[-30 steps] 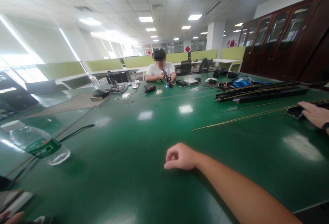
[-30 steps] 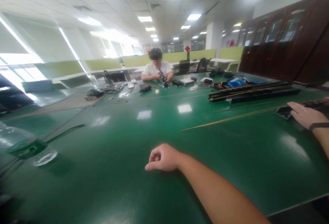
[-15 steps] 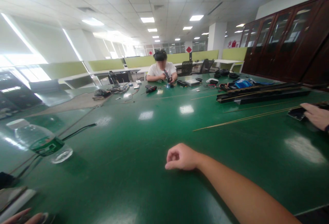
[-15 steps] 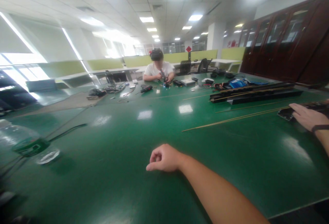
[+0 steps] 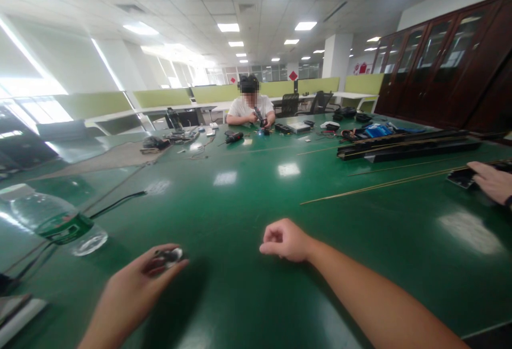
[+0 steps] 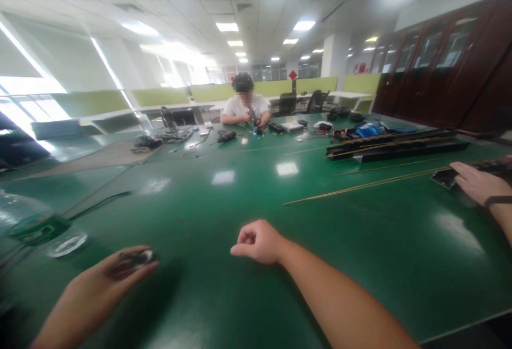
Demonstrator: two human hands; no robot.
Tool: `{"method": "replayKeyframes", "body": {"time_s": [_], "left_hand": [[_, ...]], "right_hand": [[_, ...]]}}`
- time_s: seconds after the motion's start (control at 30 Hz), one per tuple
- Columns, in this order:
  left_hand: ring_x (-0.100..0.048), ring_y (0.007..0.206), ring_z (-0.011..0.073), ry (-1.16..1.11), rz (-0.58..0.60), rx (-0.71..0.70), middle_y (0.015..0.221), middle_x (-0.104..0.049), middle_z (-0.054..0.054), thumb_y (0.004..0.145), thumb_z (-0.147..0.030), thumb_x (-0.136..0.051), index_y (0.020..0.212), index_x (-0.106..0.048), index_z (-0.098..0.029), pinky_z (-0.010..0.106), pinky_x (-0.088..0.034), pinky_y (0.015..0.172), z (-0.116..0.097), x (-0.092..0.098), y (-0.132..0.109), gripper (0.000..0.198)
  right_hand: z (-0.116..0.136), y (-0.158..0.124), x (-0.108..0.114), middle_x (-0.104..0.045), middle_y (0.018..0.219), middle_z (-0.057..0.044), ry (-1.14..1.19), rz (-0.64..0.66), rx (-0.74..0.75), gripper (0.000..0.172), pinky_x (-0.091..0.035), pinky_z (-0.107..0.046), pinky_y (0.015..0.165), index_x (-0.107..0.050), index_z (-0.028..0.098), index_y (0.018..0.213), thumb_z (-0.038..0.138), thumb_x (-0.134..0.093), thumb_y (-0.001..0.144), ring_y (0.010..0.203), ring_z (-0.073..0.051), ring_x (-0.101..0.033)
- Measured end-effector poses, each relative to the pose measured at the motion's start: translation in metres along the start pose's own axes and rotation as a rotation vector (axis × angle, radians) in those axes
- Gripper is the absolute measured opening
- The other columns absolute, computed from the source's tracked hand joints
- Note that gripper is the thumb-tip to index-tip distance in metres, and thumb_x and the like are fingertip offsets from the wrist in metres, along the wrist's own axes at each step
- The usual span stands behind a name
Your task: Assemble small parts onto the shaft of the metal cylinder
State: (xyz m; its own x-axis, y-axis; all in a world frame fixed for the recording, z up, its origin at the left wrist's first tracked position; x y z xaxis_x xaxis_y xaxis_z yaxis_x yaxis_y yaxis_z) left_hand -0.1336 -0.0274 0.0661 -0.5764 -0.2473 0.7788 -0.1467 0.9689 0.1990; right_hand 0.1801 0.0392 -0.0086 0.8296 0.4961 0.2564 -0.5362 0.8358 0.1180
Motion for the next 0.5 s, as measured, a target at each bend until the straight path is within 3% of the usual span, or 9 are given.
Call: {"method": "replayKeyframes", "body": {"time_s": [0.13,0.2,0.23,0.33,0.5], "left_hand": [[-0.07,0.077,0.0216,-0.067,0.114,-0.27,0.088,-0.074,0.002,0.073,-0.043,-0.074,0.097,-0.07,-0.022,0.032,-0.056,0.073,-0.067,-0.068,0.031,0.032],[-0.068,0.074,0.0195,-0.096,0.128,-0.413,0.084,-0.073,0.002,0.074,-0.033,-0.071,0.091,-0.069,-0.021,0.029,-0.054,0.071,-0.09,-0.099,0.042,0.021],[-0.068,0.076,0.0193,-0.115,0.125,-0.461,0.085,-0.073,0.002,0.074,-0.028,-0.07,0.09,-0.069,-0.021,0.029,-0.053,0.071,-0.095,-0.112,0.046,0.018],[-0.067,0.084,0.0198,-0.159,0.129,-0.492,0.091,-0.072,0.004,0.073,-0.021,-0.07,0.092,-0.07,-0.021,0.029,-0.052,0.077,-0.089,-0.136,0.051,0.019],[-0.065,0.084,0.0193,-0.238,0.172,-0.503,0.092,-0.071,0.003,0.074,-0.022,-0.075,0.096,-0.071,-0.021,0.03,-0.051,0.078,-0.072,-0.143,0.049,0.022]], "right_hand": [[-0.003,0.002,0.008,-0.052,0.058,0.005,0.033,-0.131,0.028,0.022,-0.035,-0.021,0.048,-0.055,0.017,0.073,0.032,-0.071,0.078,0.048,-0.009,-0.048],[-0.006,0.003,0.014,-0.055,0.063,0.005,-0.022,-0.245,0.034,0.017,-0.038,-0.021,0.051,-0.056,0.018,0.086,0.025,-0.068,0.077,0.051,-0.01,-0.05],[-0.008,0.004,0.017,-0.056,0.064,0.006,-0.089,-0.316,0.025,0.022,-0.039,-0.022,0.054,-0.056,0.019,0.095,0.02,-0.067,0.076,0.053,-0.01,-0.051],[-0.016,0.005,0.02,-0.061,0.077,0.005,-0.25,-0.415,-0.033,0.044,-0.043,-0.023,0.061,-0.053,0.021,0.112,0.012,-0.064,0.071,0.061,-0.011,-0.056],[-0.022,0.006,0.014,-0.064,0.084,0.003,-0.26,-0.313,-0.048,0.046,-0.045,-0.022,0.06,-0.055,0.022,0.114,0.009,-0.062,0.07,0.063,-0.011,-0.057]]}}
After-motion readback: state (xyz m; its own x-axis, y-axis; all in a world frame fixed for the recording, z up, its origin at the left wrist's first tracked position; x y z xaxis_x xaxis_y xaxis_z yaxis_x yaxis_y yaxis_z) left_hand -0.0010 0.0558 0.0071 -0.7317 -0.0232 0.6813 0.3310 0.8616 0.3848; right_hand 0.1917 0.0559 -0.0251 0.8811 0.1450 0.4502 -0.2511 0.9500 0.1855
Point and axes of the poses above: each hand's wrist, its own y-axis towards the middle knuckle, its own x-axis out of the back of the hand, z = x × y, the point moved 3 cm from there along y, towards the middle knuckle
